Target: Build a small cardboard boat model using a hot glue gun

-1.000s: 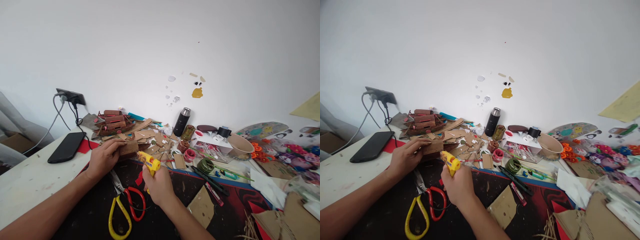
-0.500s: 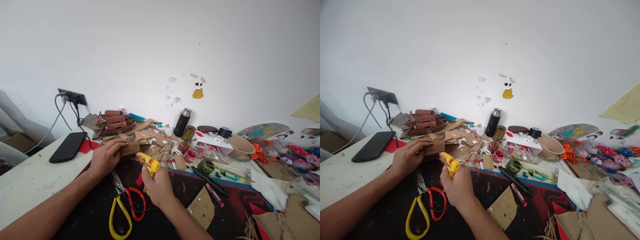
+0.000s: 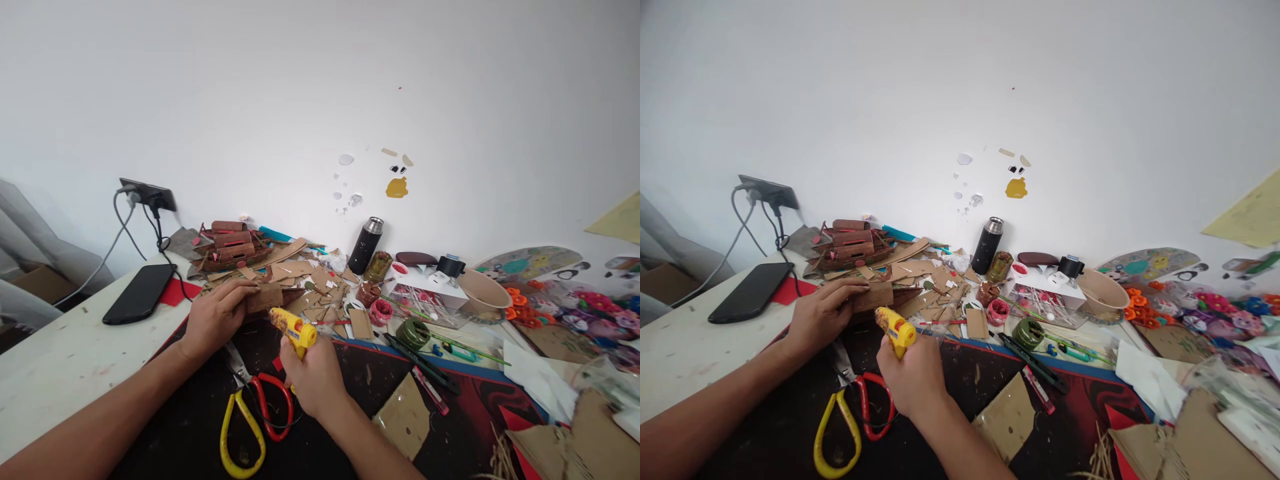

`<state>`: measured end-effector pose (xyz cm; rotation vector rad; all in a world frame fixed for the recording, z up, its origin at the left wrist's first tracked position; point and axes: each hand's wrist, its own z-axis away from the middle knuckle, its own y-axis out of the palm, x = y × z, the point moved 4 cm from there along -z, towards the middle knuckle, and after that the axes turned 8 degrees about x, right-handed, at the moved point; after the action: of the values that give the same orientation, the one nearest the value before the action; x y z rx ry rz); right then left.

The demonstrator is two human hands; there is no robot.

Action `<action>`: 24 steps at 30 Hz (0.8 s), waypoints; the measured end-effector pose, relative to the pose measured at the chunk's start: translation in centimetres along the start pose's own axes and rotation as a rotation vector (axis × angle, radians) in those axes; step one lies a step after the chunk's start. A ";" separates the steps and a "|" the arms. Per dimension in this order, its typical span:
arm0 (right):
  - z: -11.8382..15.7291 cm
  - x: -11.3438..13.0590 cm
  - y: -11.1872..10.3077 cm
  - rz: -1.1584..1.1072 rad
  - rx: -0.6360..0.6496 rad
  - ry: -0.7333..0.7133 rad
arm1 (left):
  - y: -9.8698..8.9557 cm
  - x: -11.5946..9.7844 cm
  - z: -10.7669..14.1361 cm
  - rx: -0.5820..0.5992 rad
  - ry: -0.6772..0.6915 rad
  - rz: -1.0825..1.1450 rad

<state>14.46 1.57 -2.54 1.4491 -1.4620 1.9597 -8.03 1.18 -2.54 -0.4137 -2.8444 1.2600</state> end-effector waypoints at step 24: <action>0.0 0.6 0.6 -0.007 0.038 -0.035 | 0.3 -0.2 0.1 0.015 0.012 0.032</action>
<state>13.78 1.09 -2.36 1.5091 -1.4399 1.9783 -7.78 1.27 -2.77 -0.4666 -2.8282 1.2790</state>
